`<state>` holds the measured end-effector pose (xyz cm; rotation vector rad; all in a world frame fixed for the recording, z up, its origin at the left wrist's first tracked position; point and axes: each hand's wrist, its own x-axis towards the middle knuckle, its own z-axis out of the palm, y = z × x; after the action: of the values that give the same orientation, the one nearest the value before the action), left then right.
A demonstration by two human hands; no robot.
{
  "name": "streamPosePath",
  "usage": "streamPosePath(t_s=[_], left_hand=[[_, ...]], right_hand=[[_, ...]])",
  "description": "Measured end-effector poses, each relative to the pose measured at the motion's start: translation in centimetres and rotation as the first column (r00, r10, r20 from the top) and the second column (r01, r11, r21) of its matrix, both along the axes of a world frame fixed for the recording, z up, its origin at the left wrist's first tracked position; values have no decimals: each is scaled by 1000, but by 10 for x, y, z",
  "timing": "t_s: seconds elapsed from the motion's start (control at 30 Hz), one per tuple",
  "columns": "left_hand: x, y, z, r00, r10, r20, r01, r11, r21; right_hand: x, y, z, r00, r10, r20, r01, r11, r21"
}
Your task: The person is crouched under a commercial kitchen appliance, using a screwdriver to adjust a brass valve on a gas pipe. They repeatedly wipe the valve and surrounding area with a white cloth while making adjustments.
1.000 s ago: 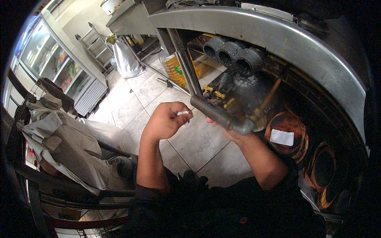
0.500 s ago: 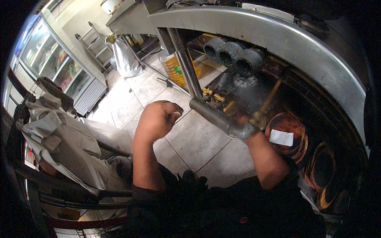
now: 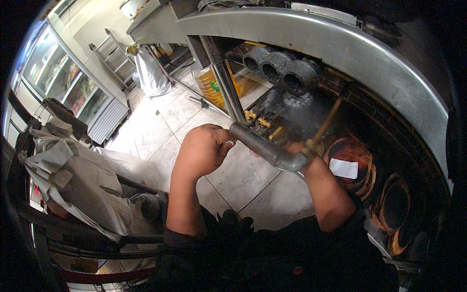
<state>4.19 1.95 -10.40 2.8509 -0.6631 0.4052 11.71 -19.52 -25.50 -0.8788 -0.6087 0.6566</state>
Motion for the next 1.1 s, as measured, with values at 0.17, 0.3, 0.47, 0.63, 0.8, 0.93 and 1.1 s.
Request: streamPosePath(t_s=[0.17, 0.3, 0.47, 0.63, 0.8, 0.93, 1.1], left_hand=[[7, 8, -5, 990, 144, -2, -144, 988, -61], [5, 27, 0, 960, 123, -253, -235, 846, -478], [-1, 1, 2, 870, -241, -430, -264, 508, -820], [0, -9, 0, 901, -193, -388, -301, 365, -881], [-3, -13, 6, 927, -166, -336, -270, 327, -906], [0, -12, 3, 933, -182, -310, -241, 322, -915], [4, -13, -1, 939, -170, -298, -229, 338, -913]], right_hand=[[-9, -14, 23, 874, -53, 484, 95, 994, -62], [12, -1, -12, -108, 170, 980, 697, 716, -47], [16, 12, -24, 325, -8, 946, 566, 803, -188], [25, 4, -33, 17, 158, 987, 841, 533, -100], [30, -43, 53, 674, -173, 718, 693, 485, -534], [24, -77, 88, 704, -675, 219, 709, 682, -177], [11, -80, 101, 918, -361, -162, 396, 843, 364]])
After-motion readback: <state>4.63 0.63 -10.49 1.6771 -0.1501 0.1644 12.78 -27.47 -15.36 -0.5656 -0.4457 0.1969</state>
